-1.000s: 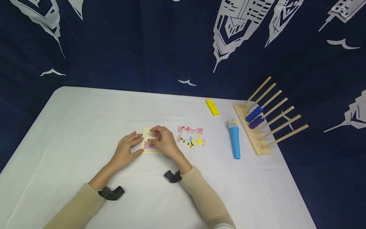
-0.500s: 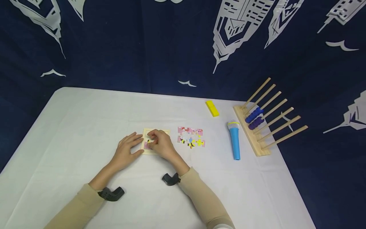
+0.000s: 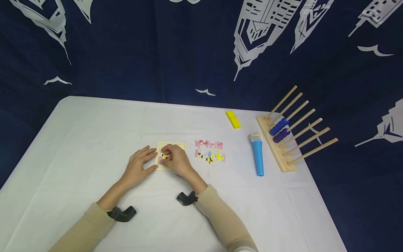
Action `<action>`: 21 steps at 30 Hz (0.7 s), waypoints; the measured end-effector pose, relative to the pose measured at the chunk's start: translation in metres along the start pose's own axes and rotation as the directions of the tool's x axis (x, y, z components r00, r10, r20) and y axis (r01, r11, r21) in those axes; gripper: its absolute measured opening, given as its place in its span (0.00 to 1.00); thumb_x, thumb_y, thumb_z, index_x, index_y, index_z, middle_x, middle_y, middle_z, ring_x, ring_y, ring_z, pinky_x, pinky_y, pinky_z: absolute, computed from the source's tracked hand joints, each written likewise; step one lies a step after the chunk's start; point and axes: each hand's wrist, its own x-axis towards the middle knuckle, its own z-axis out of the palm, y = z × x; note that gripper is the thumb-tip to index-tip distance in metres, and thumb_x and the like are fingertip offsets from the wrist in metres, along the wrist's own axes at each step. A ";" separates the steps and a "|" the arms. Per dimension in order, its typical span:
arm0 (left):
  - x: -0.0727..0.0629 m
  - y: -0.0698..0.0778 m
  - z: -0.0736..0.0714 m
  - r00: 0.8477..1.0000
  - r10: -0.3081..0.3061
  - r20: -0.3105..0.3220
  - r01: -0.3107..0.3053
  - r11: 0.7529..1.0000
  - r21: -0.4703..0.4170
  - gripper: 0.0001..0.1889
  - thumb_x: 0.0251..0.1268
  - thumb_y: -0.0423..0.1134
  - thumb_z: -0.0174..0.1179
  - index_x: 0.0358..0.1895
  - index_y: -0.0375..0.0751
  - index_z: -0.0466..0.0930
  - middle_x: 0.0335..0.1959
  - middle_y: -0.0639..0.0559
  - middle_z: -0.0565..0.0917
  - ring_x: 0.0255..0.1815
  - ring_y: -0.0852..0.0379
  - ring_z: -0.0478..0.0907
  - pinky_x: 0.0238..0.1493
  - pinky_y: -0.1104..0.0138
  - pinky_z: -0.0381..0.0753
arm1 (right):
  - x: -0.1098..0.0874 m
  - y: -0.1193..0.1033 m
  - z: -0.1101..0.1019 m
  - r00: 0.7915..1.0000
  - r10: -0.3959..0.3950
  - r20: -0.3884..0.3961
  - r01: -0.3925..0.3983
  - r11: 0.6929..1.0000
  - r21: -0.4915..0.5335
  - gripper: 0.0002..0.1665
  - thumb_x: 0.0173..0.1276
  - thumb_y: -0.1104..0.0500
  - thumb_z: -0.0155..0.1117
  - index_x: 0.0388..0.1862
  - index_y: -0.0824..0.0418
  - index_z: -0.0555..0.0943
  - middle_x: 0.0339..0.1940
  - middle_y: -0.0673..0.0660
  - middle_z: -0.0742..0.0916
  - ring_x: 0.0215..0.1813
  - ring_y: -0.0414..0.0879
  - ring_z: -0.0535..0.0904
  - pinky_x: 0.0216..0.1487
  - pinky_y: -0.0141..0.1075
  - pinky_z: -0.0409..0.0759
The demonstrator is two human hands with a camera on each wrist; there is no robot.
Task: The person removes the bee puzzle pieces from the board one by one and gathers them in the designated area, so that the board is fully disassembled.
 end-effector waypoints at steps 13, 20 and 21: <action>0.001 0.000 0.000 1.000 0.008 -0.013 -0.008 1.000 0.005 0.26 0.56 0.35 0.69 0.59 0.28 0.77 0.65 0.39 0.76 0.74 0.39 0.61 0.75 0.43 0.50 | 0.001 -0.001 0.005 1.000 0.028 0.011 -0.027 0.996 -0.087 0.20 0.56 0.66 0.73 0.49 0.63 0.81 0.35 0.55 0.83 0.32 0.41 0.74 0.34 0.28 0.71; -0.001 0.000 0.000 1.000 0.005 -0.015 -0.005 1.000 0.004 0.26 0.56 0.35 0.69 0.58 0.28 0.78 0.65 0.40 0.76 0.74 0.39 0.61 0.75 0.43 0.50 | -0.001 -0.002 0.005 0.999 0.047 0.015 -0.045 0.994 -0.095 0.20 0.55 0.66 0.74 0.48 0.62 0.82 0.34 0.53 0.81 0.32 0.39 0.72 0.33 0.28 0.68; -0.001 0.000 0.000 1.000 0.005 -0.016 -0.005 1.000 0.005 0.26 0.56 0.35 0.69 0.58 0.28 0.78 0.65 0.40 0.76 0.74 0.39 0.61 0.75 0.43 0.50 | -0.001 -0.002 0.005 0.999 0.043 0.014 -0.042 0.994 -0.096 0.19 0.55 0.66 0.74 0.47 0.61 0.83 0.33 0.53 0.80 0.32 0.39 0.72 0.33 0.28 0.68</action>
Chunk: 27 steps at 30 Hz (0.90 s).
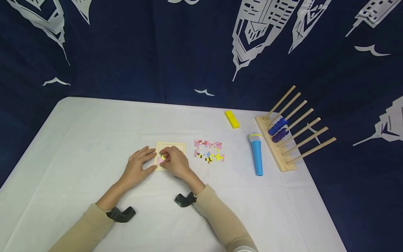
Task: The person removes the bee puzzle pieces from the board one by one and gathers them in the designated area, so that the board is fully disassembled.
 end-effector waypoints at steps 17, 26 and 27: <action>0.000 0.001 0.002 1.000 -0.001 0.005 0.001 1.000 -0.004 0.26 0.56 0.36 0.69 0.58 0.28 0.77 0.66 0.39 0.75 0.74 0.38 0.61 0.75 0.43 0.50 | -0.006 -0.001 -0.026 0.999 -0.041 -0.021 0.045 0.976 0.215 0.09 0.65 0.71 0.61 0.42 0.64 0.83 0.29 0.55 0.83 0.26 0.40 0.74 0.25 0.27 0.72; 0.000 0.000 0.004 1.000 -0.009 -0.016 0.009 1.000 -0.002 0.27 0.55 0.34 0.70 0.58 0.27 0.77 0.65 0.38 0.75 0.74 0.38 0.61 0.75 0.42 0.49 | -0.030 0.029 -0.079 0.995 0.064 -0.072 -0.053 0.987 0.152 0.09 0.64 0.71 0.63 0.42 0.63 0.84 0.33 0.56 0.83 0.35 0.45 0.76 0.36 0.31 0.73; 0.000 0.001 0.004 1.000 -0.009 -0.018 0.008 1.000 -0.003 0.27 0.55 0.34 0.70 0.58 0.27 0.77 0.65 0.38 0.76 0.74 0.38 0.61 0.75 0.42 0.49 | -0.033 0.034 -0.083 0.994 0.081 -0.072 -0.070 0.987 0.143 0.09 0.64 0.70 0.63 0.42 0.63 0.84 0.33 0.57 0.83 0.35 0.45 0.75 0.36 0.31 0.73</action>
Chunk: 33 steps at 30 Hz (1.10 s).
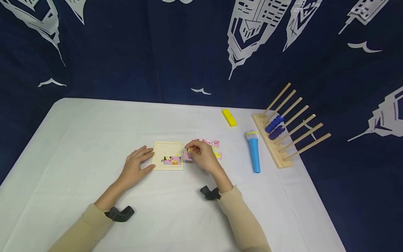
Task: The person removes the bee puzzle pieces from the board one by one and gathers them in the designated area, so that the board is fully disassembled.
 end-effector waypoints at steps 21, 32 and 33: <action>0.001 0.001 0.001 1.000 -0.010 0.008 0.010 1.000 0.005 0.27 0.55 0.34 0.70 0.58 0.27 0.77 0.65 0.38 0.75 0.74 0.38 0.60 0.74 0.43 0.50 | -0.009 0.033 -0.006 0.997 0.079 0.010 -0.076 0.982 -0.174 0.06 0.61 0.66 0.70 0.37 0.64 0.82 0.27 0.54 0.83 0.28 0.40 0.74 0.30 0.27 0.72; 0.001 -0.001 0.000 1.000 -0.011 0.006 0.011 1.000 0.005 0.27 0.55 0.34 0.70 0.58 0.27 0.77 0.65 0.38 0.75 0.74 0.38 0.60 0.74 0.43 0.49 | -0.003 0.027 -0.004 0.997 0.066 -0.049 -0.070 0.995 -0.073 0.08 0.63 0.65 0.68 0.41 0.64 0.82 0.32 0.56 0.83 0.32 0.44 0.74 0.33 0.27 0.72; 0.000 -0.001 0.000 1.000 -0.010 0.006 0.010 1.000 0.005 0.27 0.55 0.34 0.70 0.58 0.27 0.77 0.65 0.38 0.75 0.74 0.38 0.60 0.74 0.43 0.49 | -0.002 0.024 -0.001 0.997 0.060 -0.046 -0.063 0.997 -0.049 0.09 0.63 0.65 0.68 0.42 0.65 0.82 0.33 0.57 0.83 0.32 0.44 0.74 0.32 0.27 0.72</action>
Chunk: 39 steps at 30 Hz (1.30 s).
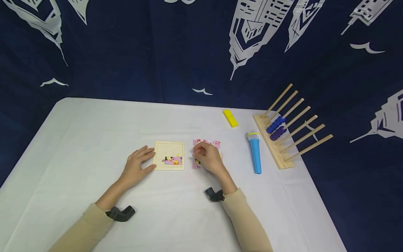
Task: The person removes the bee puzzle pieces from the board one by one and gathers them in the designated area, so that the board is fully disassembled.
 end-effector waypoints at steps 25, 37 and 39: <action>-0.001 0.001 -0.002 1.000 0.013 -0.006 -0.013 1.000 0.000 0.26 0.55 0.35 0.70 0.57 0.28 0.79 0.64 0.39 0.77 0.73 0.38 0.62 0.74 0.42 0.52 | 0.006 -0.036 0.056 0.987 -0.148 0.059 0.139 0.981 0.137 0.20 0.57 0.69 0.71 0.50 0.63 0.81 0.46 0.60 0.83 0.31 0.41 0.78 0.33 0.27 0.73; -0.001 0.001 -0.002 1.000 0.010 -0.003 -0.010 1.000 0.002 0.26 0.55 0.35 0.70 0.57 0.28 0.78 0.64 0.39 0.77 0.74 0.38 0.62 0.74 0.42 0.51 | 0.006 -0.034 0.058 0.990 -0.117 0.078 0.109 0.989 0.101 0.20 0.56 0.68 0.73 0.49 0.63 0.82 0.45 0.59 0.83 0.33 0.41 0.77 0.34 0.28 0.74; -0.001 0.001 -0.002 1.000 0.009 -0.004 -0.009 1.000 0.000 0.26 0.55 0.35 0.70 0.57 0.28 0.78 0.64 0.39 0.77 0.74 0.38 0.62 0.74 0.42 0.51 | 0.006 -0.034 0.059 0.990 -0.117 0.083 0.109 0.990 0.095 0.20 0.56 0.68 0.73 0.49 0.63 0.82 0.44 0.58 0.84 0.33 0.41 0.77 0.34 0.28 0.74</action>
